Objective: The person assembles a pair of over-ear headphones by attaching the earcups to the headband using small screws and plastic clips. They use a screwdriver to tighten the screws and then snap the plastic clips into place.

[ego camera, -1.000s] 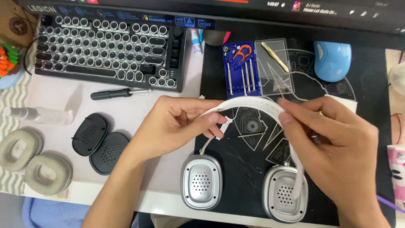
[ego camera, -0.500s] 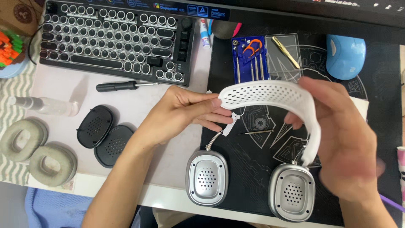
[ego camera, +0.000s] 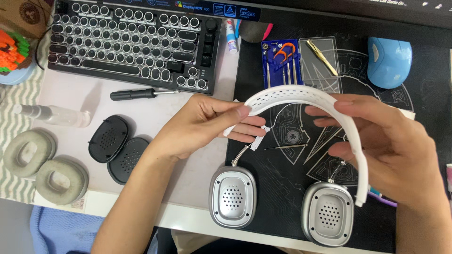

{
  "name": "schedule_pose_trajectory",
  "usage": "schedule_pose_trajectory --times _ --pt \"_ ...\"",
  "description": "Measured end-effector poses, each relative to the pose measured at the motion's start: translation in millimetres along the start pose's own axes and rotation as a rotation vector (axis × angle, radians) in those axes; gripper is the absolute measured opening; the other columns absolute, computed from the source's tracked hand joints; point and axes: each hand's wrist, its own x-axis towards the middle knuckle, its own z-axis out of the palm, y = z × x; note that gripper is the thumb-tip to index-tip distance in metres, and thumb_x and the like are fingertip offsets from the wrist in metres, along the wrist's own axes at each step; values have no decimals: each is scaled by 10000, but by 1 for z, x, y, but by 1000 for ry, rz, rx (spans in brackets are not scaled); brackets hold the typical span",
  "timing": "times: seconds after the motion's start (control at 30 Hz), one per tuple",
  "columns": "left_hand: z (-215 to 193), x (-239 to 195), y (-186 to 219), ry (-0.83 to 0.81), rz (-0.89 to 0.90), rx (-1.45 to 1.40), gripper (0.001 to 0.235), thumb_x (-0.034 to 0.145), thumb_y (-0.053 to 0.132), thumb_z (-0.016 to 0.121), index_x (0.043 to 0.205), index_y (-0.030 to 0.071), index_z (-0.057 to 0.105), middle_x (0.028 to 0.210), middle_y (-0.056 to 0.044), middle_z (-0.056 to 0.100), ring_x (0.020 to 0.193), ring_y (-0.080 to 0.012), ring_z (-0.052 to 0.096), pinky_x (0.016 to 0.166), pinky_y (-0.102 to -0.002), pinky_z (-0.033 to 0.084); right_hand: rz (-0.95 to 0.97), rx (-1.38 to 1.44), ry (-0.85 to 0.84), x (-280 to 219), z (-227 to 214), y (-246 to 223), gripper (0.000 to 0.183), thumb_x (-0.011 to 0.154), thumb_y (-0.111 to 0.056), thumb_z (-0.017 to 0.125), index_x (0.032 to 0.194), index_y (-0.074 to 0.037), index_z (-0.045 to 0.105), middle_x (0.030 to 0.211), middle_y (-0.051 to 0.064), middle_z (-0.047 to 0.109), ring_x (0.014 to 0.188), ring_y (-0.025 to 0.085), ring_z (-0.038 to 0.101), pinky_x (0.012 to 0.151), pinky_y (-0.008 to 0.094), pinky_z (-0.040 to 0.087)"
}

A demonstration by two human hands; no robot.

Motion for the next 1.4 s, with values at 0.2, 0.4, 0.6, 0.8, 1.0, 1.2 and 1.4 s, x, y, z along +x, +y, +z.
schedule_pose_trajectory --times 0.2,0.4,0.6,0.8,1.0,1.2,1.4 --pt "6 0 9 101 -99 28 490 922 321 566 1117 -90 747 1080 -264 802 950 -331 821 882 -379 706 -6 -44 -32 0 -3 0 559 744 42 750 1255 67 526 1394 287 603 1239 402 761 1040 407 717" --pt "2 1 3 37 -86 -32 468 945 291 562 1129 -107 727 1084 -295 785 973 -346 805 904 -391 690 -154 -87 -83 -1 -7 4 559 734 104 794 1213 -17 533 1351 337 625 1198 378 805 985 338 743" --pt "2 0 -3 -63 -68 51 505 997 339 496 1028 -99 744 982 -239 806 792 -328 821 656 -312 668 -143 -243 97 -10 5 8 565 767 -79 771 1238 137 544 1194 357 655 866 287 795 754 284 692" --pt "3 -1 1 -133 -200 22 533 1018 326 489 896 -131 734 913 -282 804 696 -331 797 553 -305 587 97 -374 217 -11 12 -5 464 890 -102 767 1280 100 619 883 137 750 859 196 767 734 237 564" --pt "-2 -4 4 -100 -190 -56 398 998 210 544 964 -145 719 936 -349 788 751 -398 802 585 -371 630 222 -583 226 -11 4 5 566 789 -253 959 1271 -61 733 1157 64 740 885 158 640 773 280 469" --pt "-1 -2 7 12 -135 4 439 953 261 566 1142 -97 737 1046 -302 800 919 -385 822 743 -390 700 72 -396 223 1 9 5 548 764 -69 965 1198 53 655 1119 190 763 1006 207 762 731 209 582" --pt "-9 1 -1 -13 51 156 386 975 258 578 1170 -32 742 1093 -157 796 955 -236 806 881 -291 678 -152 -273 158 2 16 7 438 907 124 751 1257 152 489 1210 333 668 974 312 781 825 318 668"
